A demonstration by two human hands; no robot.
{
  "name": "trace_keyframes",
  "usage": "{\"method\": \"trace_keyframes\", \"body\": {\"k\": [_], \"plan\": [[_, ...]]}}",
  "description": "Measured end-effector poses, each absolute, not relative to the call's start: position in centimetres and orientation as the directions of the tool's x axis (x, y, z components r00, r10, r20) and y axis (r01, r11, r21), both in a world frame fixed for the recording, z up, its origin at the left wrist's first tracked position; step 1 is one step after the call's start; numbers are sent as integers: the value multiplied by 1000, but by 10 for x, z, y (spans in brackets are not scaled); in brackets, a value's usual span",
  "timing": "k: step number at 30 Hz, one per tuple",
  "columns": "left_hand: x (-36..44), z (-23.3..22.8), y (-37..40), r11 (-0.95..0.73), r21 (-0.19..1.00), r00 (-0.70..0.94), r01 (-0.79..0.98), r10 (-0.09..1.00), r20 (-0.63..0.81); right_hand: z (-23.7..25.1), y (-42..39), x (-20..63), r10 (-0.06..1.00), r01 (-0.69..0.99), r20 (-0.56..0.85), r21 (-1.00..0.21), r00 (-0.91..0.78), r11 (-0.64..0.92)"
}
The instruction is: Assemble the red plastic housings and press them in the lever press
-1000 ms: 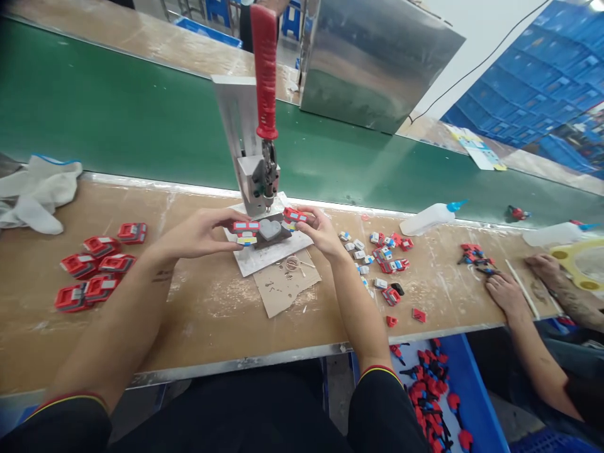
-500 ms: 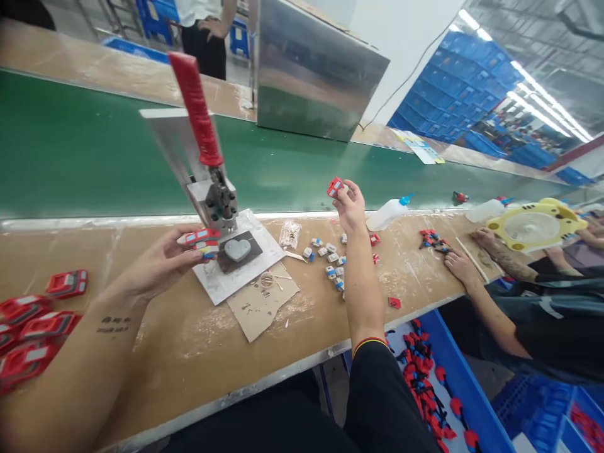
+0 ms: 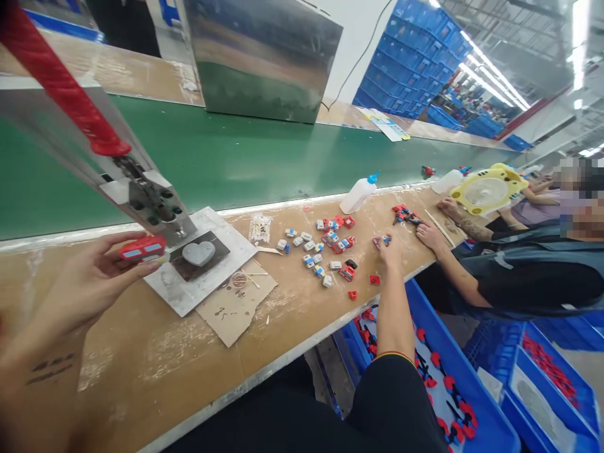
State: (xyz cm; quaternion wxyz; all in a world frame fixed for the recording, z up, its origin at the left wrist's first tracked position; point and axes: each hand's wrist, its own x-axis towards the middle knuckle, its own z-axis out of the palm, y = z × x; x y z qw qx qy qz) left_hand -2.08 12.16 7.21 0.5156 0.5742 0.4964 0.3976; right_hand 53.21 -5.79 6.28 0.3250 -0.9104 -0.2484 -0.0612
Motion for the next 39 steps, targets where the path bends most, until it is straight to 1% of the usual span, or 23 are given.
{"method": "trace_keyframes", "body": {"k": [2, 4, 5, 6, 7, 8, 9, 10, 11, 12, 14, 16, 19, 21, 24, 25, 29, 31, 33, 34, 36, 37, 39], "plan": [[-19, 66, 121, -46, 983, 215, 175, 977, 7, 74, -48, 516, 387, 506, 325, -559, 863, -658], [-16, 59, 121, -149, 970, 261, 194, 961, 96, 95, -32, 483, 395, 582, 428, -575, 813, -574], [-14, 54, 122, -202, 956, 271, 211, 952, 141, 109, -23, 460, 374, 676, 564, -612, 737, -410], [-13, 49, 124, -246, 939, 255, 240, 949, 183, 124, -12, 433, 421, 772, 662, -611, 621, -177], [-11, 43, 125, -286, 917, 237, 280, 946, 222, 140, -2, 402, 518, 798, 701, -600, 490, 58], [-9, 36, 127, -322, 887, 229, 330, 939, 256, 157, 9, 368, 580, 776, 731, -579, 360, 248], [-7, 30, 128, -354, 860, 227, 368, 931, 286, 175, 20, 333, 592, 739, 766, -546, 250, 395], [-4, 24, 128, -379, 837, 233, 395, 923, 307, 191, 33, 299, 585, 697, 793, -517, 171, 497], [-1, 19, 128, -396, 822, 235, 409, 916, 325, 207, 46, 267, 620, 658, 780, -512, 87, 552], [3, 15, 128, -405, 816, 230, 413, 913, 337, 220, 61, 239, 656, 625, 755, -520, 17, 582], [12, 9, 127, -405, 817, 207, 410, 914, 349, 240, 90, 198, 685, 569, 726, -536, -67, 624], [19, 8, 125, -400, 820, 197, 410, 916, 349, 252, 113, 177, 691, 539, 715, -543, -105, 644], [26, 10, 122, -405, 811, 219, 422, 914, 342, 254, 117, 174, 658, 541, 744, -509, -113, 669], [28, 12, 120, -406, 808, 225, 428, 913, 340, 244, 97, 182, 608, 555, 791, -474, -73, 683], [29, 14, 119, -403, 807, 212, 432, 915, 343, 214, 53, 199, 548, 610, 837, -433, -1, 663], [29, 13, 119, -405, 805, 211, 435, 914, 346, 201, 40, 204, 555, 641, 832, -430, 8, 636], [30, 10, 119, -410, 791, 209, 455, 912, 352, 155, 13, 215, 636, 734, 768, -387, -79, 558], [30, 9, 118, -405, 794, 205, 454, 914, 349, 143, 13, 214, 675, 730, 733, -415, -86, 543], [31, 6, 118, -403, 805, 196, 435, 915, 353, 139, 19, 212, 767, 668, 640, -551, -48, 501], [32, 5, 118, -404, 813, 181, 419, 915, 361, 140, 23, 212, 836, 615, 548, -649, -30, 447], [33, 2, 117, -411, 828, 138, 382, 911, 389, 149, 31, 211, 956, 485, 288, -829, -56, 278], [34, 0, 117, -416, 833, 114, 364, 908, 404, 155, 34, 211, 983, 426, 152, -886, -104, 182], [37, -3, 117, -424, 844, 78, 329, 903, 423, 169, 40, 212, 976, 349, -53, -937, -212, 26]]}}
